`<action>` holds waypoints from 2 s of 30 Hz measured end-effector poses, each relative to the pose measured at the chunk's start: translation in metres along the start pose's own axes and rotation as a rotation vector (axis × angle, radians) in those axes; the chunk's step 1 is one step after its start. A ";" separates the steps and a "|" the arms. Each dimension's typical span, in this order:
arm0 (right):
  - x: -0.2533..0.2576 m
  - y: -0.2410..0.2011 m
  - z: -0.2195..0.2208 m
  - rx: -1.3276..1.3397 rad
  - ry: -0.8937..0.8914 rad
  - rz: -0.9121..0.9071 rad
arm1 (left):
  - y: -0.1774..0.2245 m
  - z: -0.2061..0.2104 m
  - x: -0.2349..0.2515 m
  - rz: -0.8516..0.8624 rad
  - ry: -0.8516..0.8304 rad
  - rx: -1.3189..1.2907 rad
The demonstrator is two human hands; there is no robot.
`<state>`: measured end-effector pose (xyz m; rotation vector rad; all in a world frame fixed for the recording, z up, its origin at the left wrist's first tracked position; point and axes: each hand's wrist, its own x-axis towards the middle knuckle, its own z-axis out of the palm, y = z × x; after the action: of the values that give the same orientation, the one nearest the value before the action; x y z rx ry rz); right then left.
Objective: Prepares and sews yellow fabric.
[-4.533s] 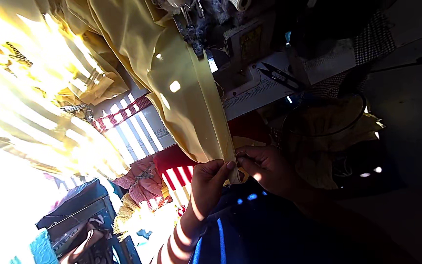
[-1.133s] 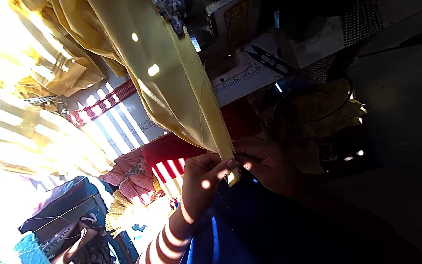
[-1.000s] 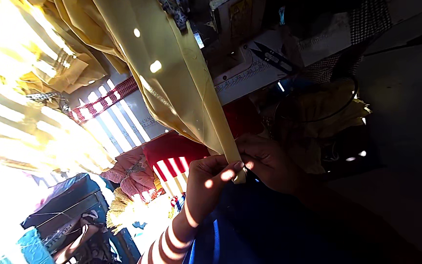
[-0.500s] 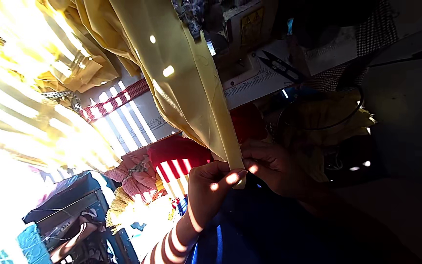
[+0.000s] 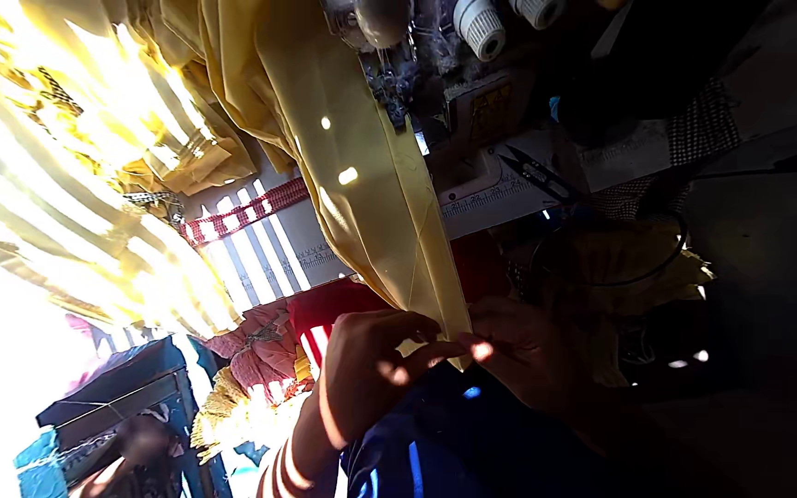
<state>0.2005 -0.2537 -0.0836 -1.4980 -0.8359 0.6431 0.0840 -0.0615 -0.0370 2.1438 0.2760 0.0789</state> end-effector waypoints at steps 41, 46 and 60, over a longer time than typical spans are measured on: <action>0.122 0.018 -0.008 -0.017 0.109 -0.059 | -0.051 -0.112 0.192 0.211 0.414 0.416; 0.138 0.013 -0.003 -0.120 0.197 -0.046 | -0.058 -0.124 0.209 0.239 0.402 0.423; 0.049 0.037 0.020 0.083 0.134 0.208 | -0.040 0.050 0.041 -0.025 0.556 0.396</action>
<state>0.2181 -0.2024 -0.1182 -1.5463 -0.5496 0.7125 0.1249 -0.0717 -0.0996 2.4750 0.6867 0.6593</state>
